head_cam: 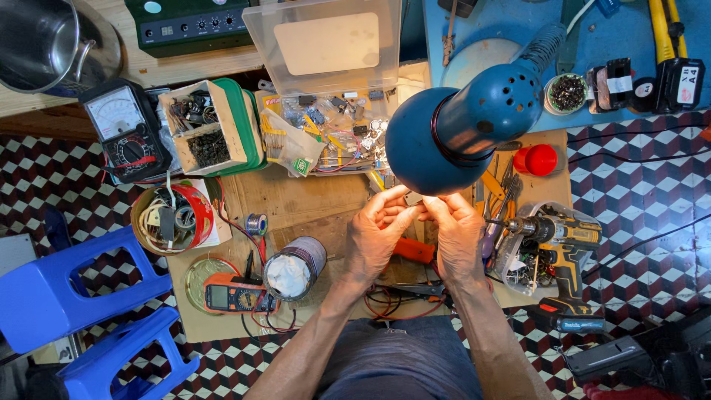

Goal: The person uses an orange heat gun to apply heat to small components and a small container of parts on a cluttered workbench. They repeatedly aim the heat gun at the items, pause, and reposition the tool while handling the components with their other hand.

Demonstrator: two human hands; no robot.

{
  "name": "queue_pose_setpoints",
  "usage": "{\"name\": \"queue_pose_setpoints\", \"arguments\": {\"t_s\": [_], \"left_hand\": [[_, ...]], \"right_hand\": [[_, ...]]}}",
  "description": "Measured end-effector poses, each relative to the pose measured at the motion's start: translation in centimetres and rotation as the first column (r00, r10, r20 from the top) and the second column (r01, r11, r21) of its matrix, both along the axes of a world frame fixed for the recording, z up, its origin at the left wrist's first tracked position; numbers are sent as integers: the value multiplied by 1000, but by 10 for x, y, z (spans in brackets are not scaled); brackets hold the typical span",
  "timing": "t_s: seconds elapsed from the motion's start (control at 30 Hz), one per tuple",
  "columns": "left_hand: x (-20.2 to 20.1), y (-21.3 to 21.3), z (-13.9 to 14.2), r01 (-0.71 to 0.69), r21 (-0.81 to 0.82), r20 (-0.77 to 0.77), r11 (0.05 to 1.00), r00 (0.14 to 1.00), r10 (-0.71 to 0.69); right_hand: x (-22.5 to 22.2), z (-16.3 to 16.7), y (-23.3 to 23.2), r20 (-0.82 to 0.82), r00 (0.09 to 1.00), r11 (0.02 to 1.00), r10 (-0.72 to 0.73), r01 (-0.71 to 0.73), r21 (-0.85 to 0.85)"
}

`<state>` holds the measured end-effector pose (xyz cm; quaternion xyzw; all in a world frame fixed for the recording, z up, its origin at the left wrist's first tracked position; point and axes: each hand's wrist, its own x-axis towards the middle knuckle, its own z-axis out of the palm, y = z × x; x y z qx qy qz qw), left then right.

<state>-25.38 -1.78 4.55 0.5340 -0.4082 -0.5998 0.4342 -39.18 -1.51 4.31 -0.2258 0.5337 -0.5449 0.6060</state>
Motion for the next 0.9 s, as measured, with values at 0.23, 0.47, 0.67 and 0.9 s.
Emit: {"name": "queue_pose_setpoints", "arguments": {"t_s": [0.23, 0.47, 0.67, 0.9], "left_hand": [[8, -3, 16, 63, -128, 345, 990, 938, -15], [14, -4, 8, 114, -280, 359, 953, 933, -6], [17, -6, 6, 138, -302, 388, 943, 922, -11], [17, -8, 9, 156, -307, 419, 939, 908, -14]], "right_hand": [[0, -1, 0, -10, 1000, 1000, -10, 11, 9], [0, -1, 1, -25, 999, 1000, 25, -25, -2], [0, -1, 1, -37, 999, 1000, 15, -15, -7], [0, -2, 0, -45, 999, 1000, 7, -6, 19]]}}
